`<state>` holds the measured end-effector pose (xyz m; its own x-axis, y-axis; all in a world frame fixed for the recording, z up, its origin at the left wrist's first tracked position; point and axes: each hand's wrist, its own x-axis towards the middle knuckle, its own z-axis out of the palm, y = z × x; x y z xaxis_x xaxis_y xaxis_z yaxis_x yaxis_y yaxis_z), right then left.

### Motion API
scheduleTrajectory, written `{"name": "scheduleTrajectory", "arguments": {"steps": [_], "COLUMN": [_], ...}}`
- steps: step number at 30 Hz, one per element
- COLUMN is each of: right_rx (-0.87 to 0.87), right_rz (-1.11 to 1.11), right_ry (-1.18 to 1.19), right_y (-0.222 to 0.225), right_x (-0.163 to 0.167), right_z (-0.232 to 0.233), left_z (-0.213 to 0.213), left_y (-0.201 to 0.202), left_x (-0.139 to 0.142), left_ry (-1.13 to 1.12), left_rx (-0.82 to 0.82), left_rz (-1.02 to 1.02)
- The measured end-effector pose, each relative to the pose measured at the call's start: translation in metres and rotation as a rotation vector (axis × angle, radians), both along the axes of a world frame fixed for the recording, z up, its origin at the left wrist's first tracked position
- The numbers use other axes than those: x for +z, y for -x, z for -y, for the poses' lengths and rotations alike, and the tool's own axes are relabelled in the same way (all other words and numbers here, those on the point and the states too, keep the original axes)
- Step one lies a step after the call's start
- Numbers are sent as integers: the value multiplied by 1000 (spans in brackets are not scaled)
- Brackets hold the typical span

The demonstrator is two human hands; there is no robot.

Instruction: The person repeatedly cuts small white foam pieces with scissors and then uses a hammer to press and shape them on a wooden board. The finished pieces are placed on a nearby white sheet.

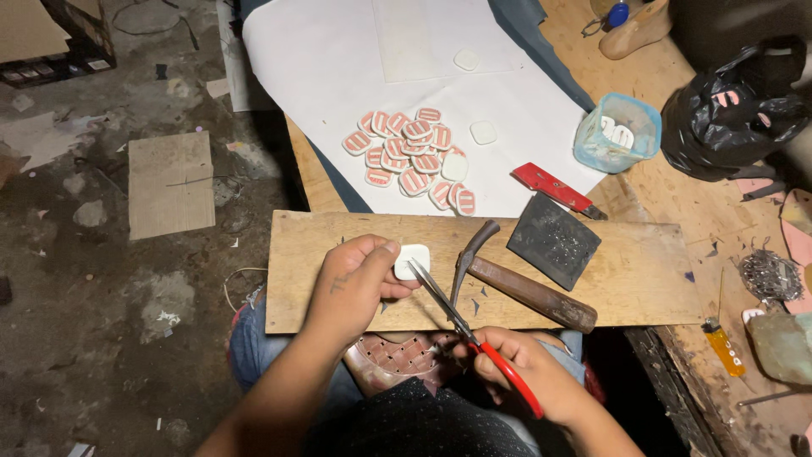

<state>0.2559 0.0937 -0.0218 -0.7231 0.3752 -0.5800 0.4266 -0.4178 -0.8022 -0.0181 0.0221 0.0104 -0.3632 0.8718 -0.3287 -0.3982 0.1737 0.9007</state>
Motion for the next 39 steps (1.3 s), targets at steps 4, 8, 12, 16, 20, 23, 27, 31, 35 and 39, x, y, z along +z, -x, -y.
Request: {"name": "scheduleTrajectory", "arguments": {"steps": [4, 8, 12, 16, 20, 23, 27, 31, 35, 39], "right_rx": [-11, -5, 1, 8, 1, -62, -35, -4, 21, 15], "right_rz": [42, 45, 7, 80, 35, -2, -237, -233, -198, -170], "right_ry": [-93, -197, -225, -293, -294, -20, 27, 14, -45, -44], "right_y": [-1, -1, -1, -1, 0, 2, 4, 3, 2, 3], "right_x": [-3, -6, -8, -10, -11, -11, -8, -7, -9, -11], "right_z": [0, 2, 3, 7, 14, 14, 14, 12, 11, 11], "left_z": [0, 2, 3, 3, 2, 1, 1, 4, 5, 7], "left_y": [0, 0, -1, -4, -3, -5, -14, -16, -14, -17], "left_x": [-1, -2, -3, -6, -5, -3, 0, -9, -23, -29], "left_ry": [4, 9, 22, 39, -4, -86, -96, -78, -89, -188], "left_rx": [-2, -5, 0, 45, 115, 141, 135, 151, 180, 192], "left_rz": [2, -53, -94, -158, -133, 54, 171, 245, 186, 228]}}
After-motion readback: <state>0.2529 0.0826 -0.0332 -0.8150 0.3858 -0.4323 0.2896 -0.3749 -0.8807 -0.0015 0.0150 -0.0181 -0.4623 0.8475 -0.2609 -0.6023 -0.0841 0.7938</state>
